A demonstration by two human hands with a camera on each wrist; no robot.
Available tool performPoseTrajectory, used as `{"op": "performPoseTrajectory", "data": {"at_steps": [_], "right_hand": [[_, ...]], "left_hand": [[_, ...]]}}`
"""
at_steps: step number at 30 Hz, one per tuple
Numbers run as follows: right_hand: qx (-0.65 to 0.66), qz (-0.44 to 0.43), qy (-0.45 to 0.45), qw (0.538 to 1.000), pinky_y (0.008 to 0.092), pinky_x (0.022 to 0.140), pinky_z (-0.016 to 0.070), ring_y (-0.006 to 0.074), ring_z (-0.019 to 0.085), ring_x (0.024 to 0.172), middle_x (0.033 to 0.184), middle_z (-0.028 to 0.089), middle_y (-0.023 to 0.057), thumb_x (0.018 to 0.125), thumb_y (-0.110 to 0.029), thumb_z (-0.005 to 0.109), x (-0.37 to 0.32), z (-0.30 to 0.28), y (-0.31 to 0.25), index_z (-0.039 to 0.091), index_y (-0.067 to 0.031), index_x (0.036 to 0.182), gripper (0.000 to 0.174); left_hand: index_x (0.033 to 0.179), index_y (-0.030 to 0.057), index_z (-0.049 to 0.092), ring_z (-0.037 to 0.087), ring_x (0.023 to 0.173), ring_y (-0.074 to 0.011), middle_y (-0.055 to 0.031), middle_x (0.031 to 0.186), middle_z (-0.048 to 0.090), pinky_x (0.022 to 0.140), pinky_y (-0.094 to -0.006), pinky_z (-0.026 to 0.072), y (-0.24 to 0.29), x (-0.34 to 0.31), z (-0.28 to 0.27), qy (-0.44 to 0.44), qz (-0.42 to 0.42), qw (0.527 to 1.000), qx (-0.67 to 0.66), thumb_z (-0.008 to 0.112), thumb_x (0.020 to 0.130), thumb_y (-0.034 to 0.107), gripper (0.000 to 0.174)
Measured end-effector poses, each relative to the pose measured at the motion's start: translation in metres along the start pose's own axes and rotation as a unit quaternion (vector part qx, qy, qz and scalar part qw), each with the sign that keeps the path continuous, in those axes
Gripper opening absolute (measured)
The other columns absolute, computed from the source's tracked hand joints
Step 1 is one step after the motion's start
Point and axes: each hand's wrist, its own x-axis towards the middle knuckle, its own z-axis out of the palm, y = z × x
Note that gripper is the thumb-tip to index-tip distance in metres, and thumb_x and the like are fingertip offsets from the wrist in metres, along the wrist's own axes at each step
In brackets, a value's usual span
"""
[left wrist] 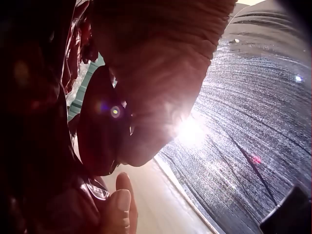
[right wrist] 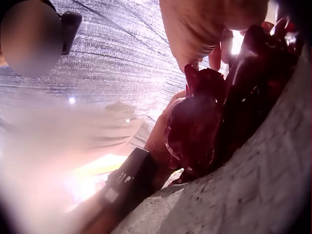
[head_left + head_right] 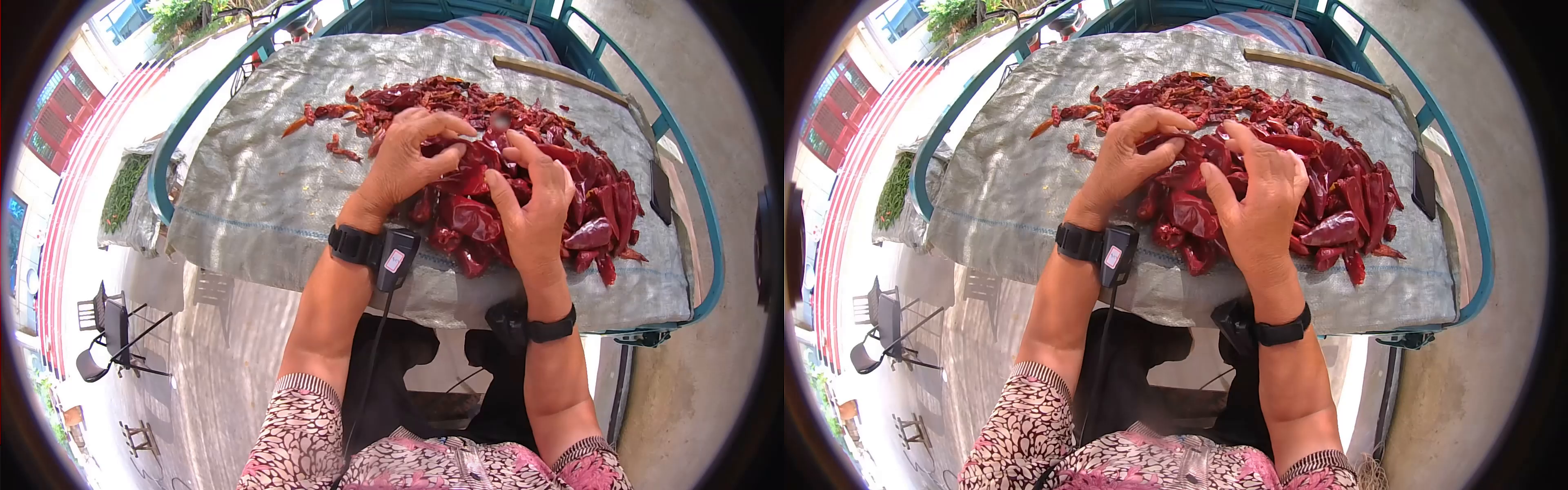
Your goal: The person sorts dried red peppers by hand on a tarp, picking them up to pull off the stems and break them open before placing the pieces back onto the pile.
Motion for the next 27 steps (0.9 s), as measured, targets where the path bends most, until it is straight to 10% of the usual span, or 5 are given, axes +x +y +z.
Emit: {"op": "performPoseTrajectory", "data": {"at_steps": [7,10,16,20,27], "right_hand": [[0.037,0.015,-0.059,0.997,0.0476,0.109,0.0328,0.0242,0.065,0.098,0.101,0.072,0.0045,0.087,-0.019,0.074,-0.001,0.000,-0.004,0.070,-0.0113,0.109,0.023],[0.056,0.027,-0.027,0.998,0.0462,0.107,0.0351,0.0238,0.066,0.094,0.096,0.073,0.0038,0.087,-0.012,0.072,-0.001,0.006,-0.002,0.070,-0.0113,0.101,0.015],[0.047,0.031,0.013,0.998,0.0442,0.106,0.0361,0.0230,0.067,0.089,0.092,0.072,0.0030,0.086,-0.006,0.070,-0.002,0.012,-0.005,0.071,-0.0112,0.096,0.011],[0.065,0.031,0.002,0.997,0.0436,0.106,0.0360,0.0224,0.066,0.088,0.092,0.072,0.0030,0.086,-0.006,0.069,-0.005,0.012,-0.003,0.070,-0.0114,0.096,0.011],[0.070,0.026,-0.015,0.997,0.0435,0.105,0.0367,0.0222,0.066,0.086,0.089,0.071,0.0032,0.086,-0.006,0.069,-0.006,0.011,-0.003,0.070,-0.0115,0.097,0.012]], "left_hand": [[0.112,0.0041,0.069,0.064,0.099,-0.0102,-0.0024,0.103,0.071,0.088,-0.0262,0.0511,0.009,-0.003,0.001,-0.062,-0.121,0.953,-0.271,0.073,0.092,0.011,0.022],[0.111,0.0039,0.068,0.066,0.093,-0.0094,-0.0029,0.095,0.072,0.085,-0.0256,0.0515,-0.004,-0.001,0.006,0.039,-0.167,0.944,-0.281,0.070,0.094,0.011,0.018],[0.113,0.0050,0.069,0.068,0.092,-0.0191,-0.0096,0.094,0.074,0.087,-0.0316,0.0509,-0.064,-0.008,-0.003,0.271,-0.221,0.914,0.206,0.071,0.092,0.019,0.025],[0.117,0.0200,0.070,0.047,0.124,-0.0334,-0.0090,0.119,0.064,0.102,-0.0547,0.0358,-0.058,-0.017,0.008,0.065,-0.290,0.882,0.366,0.075,0.084,0.027,0.033],[0.114,0.0206,0.071,0.048,0.120,-0.0292,-0.0067,0.118,0.063,0.105,-0.0510,0.0309,-0.055,-0.020,0.009,0.063,-0.200,0.913,0.351,0.068,0.088,0.020,0.025]]}}
